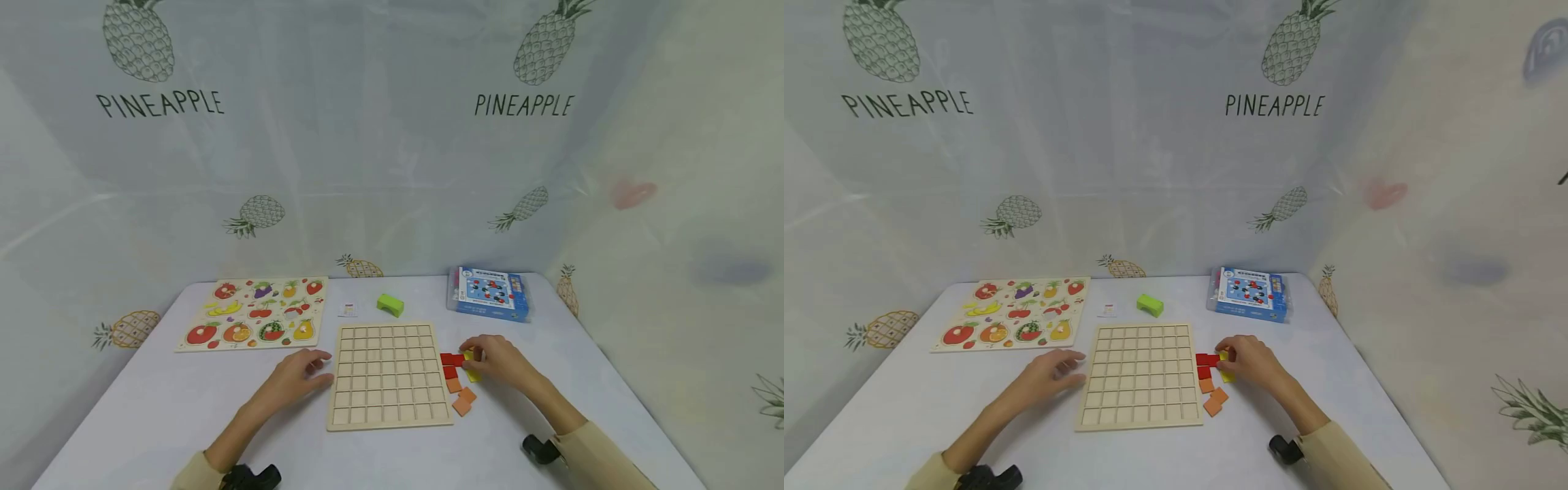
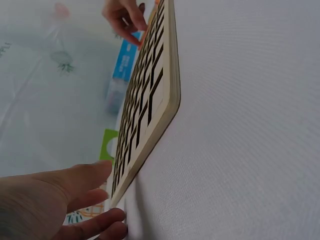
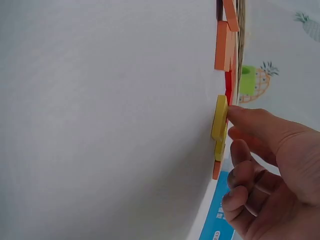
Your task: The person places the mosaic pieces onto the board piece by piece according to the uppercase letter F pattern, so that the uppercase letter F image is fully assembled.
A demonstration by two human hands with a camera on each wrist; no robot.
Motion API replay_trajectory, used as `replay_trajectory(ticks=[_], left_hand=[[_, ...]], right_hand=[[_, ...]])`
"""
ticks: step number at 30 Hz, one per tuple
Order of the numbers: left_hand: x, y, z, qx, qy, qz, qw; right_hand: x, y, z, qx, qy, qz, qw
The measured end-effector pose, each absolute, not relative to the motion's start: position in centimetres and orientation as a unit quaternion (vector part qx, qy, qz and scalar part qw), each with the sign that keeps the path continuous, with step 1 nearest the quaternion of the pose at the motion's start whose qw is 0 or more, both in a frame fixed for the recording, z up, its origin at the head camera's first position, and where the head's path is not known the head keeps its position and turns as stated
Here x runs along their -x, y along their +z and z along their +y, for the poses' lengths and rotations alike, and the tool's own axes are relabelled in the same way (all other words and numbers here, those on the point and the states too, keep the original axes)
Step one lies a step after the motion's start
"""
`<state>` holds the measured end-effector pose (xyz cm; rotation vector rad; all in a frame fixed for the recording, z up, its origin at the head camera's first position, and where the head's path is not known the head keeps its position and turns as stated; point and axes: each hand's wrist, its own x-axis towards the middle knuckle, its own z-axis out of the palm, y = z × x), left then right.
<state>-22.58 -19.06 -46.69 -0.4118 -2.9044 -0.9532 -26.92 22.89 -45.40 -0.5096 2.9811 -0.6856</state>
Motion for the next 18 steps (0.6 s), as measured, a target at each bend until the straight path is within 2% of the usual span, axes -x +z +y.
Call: replay_trajectory(ticks=[18], left_hand=[[23.48, -47.29, -18.82, 0.206, -0.322, -0.924, 0.02]], right_hand=[[27.68, -45.47, 22.5, 0.175, -0.225, 0.958, 0.044]])
